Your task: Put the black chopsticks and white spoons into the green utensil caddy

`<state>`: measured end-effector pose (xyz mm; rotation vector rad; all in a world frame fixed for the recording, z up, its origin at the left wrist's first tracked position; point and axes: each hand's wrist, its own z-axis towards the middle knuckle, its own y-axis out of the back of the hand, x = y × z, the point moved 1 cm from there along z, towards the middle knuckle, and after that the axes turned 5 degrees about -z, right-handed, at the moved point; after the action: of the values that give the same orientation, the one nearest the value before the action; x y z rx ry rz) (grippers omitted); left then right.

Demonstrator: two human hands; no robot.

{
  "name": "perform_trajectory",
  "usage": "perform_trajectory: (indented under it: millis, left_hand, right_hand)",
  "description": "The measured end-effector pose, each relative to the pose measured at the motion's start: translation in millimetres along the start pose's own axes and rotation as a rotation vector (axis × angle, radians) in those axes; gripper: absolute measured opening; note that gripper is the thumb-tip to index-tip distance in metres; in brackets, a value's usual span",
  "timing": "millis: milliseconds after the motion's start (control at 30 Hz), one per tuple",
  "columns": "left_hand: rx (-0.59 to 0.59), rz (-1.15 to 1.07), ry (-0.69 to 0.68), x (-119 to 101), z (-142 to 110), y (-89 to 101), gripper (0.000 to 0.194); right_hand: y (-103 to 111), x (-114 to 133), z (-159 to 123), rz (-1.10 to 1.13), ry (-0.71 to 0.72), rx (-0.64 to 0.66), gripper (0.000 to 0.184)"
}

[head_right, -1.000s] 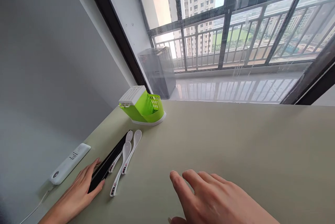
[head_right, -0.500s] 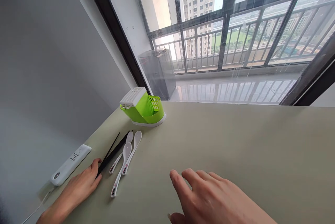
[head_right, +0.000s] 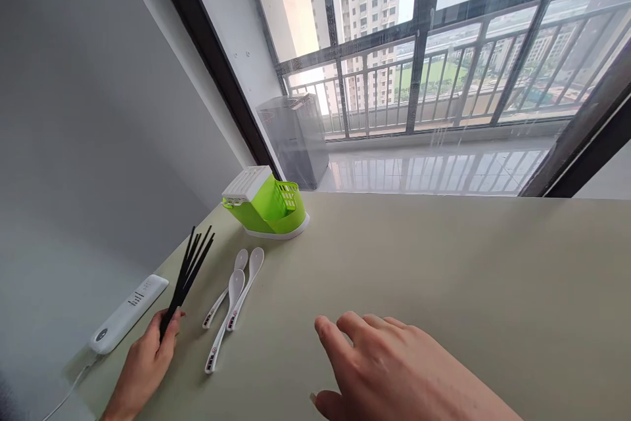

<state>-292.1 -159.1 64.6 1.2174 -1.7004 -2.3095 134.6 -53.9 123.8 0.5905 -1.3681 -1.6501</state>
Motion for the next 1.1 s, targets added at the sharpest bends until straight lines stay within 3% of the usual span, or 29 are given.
perform_trajectory:
  millis: [67, 200, 300, 400, 500, 600, 700, 800, 967, 1100]
  left_hand:
    - [0.020, -0.277, 0.035, -13, -12, -5.4, 0.052]
    - [0.302, -0.664, 0.135, -63, -40, -25.5, 0.061]
    - [0.543, -0.844, 0.146, -97, -57, -50.5, 0.062]
    - [0.735, -0.999, 0.106, -126, -69, -79.7, 0.067]
    - [0.889, -1.107, 0.127, -156, -81, -102.5, 0.074]
    - [0.987, -1.090, 0.192, -183, -93, -114.8, 0.074]
    - [0.986, -1.011, 0.181, -198, -101, -122.4, 0.070]
    - [0.915, -0.866, 0.089, -197, -105, -131.0, 0.066]
    - [0.598, -0.469, -0.205, -177, -111, -146.8, 0.048]
    - [0.419, -0.419, -0.275, -158, -121, -161.0, 0.047]
  right_hand:
    - [2, 1, 4, 0.029, -0.015, 0.041, 0.041]
    - [10, -2, 12, 0.151, -0.107, 0.172, 0.041]
    - [12, -12, 23, 0.404, -0.176, 0.300, 0.065]
    - [7, -21, 43, 0.816, -0.184, 0.364, 0.091]
    - [0, -19, 67, 1.341, -0.124, 0.196, 0.090]
    - [-7, -13, 84, 1.717, -0.302, -0.150, 0.073]
    - [-15, -14, 93, 1.899, -0.565, -0.445, 0.039]
    - [-28, -29, 97, 1.988, -0.690, -0.561, 0.045]
    - [-65, -57, 101, 1.972, -0.791, -0.548, 0.040]
    - [-94, -63, 104, 1.929, -0.811, -0.465, 0.042]
